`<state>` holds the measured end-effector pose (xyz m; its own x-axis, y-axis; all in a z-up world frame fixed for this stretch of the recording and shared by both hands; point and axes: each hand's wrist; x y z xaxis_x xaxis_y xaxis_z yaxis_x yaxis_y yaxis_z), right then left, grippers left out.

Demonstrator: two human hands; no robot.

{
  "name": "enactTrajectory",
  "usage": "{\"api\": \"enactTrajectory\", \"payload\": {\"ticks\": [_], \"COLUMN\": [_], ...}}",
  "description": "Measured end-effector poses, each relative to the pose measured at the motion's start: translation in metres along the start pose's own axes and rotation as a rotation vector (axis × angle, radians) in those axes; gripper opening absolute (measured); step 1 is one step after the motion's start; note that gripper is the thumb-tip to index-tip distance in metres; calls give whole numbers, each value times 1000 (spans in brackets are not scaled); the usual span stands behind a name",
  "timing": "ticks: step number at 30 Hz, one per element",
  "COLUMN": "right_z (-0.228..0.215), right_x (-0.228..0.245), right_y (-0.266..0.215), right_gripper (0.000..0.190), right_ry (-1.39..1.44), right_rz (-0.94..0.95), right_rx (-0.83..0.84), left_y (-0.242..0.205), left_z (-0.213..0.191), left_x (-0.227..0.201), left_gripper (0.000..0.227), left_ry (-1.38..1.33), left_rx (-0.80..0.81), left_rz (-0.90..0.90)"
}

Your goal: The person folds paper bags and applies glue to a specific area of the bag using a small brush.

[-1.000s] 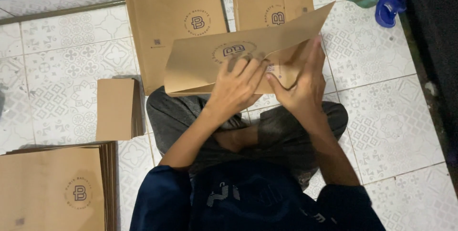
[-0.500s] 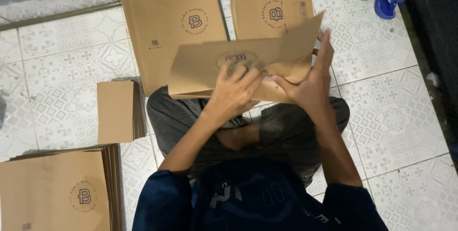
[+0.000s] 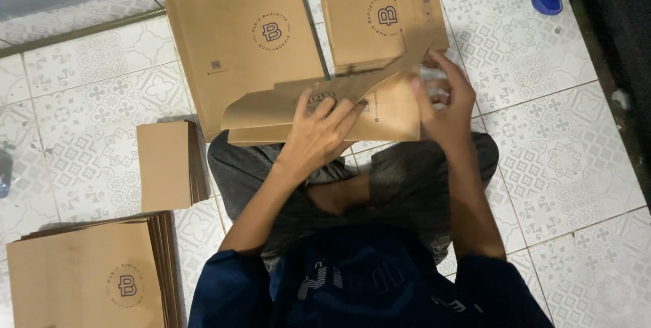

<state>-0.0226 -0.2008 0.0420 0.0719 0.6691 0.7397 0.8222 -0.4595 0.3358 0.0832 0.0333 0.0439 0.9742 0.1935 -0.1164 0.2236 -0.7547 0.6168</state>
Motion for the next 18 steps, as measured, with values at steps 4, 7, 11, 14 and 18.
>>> {"api": "enactTrajectory", "payload": {"ticks": [4,7,11,14,18], "right_z": [9,12,7,7,10], "right_x": [1,-18,-25,-24,-24], "right_y": [-9,-4,6,6,1], "right_gripper": [77,75,32,23,22], "right_ry": [0,-19,27,53,20], "right_rz": [-4,-45,-39,-78,-154], "right_rx": [4,-19,1,-59,-152], "left_y": [-3,-7,-7,-8,-8], "left_z": [13,22,19,23,25], "left_x": [3,3,3,4,3], "left_gripper": [49,41,29,24,27], "left_ry": [-13,-15,-13,16,18], "left_rx": [0,14,23,20,35], "left_rz": [74,117,110,107,112]}}
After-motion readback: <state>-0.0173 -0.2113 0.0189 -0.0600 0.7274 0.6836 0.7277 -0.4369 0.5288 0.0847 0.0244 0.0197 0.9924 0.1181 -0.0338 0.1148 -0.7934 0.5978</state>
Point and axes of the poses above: each hand's wrist, its own y-axis towards the middle knuckle, its own z-axis out of the palm, x = y × z, and after that the axes turned 12 degrees about -y, right-handed
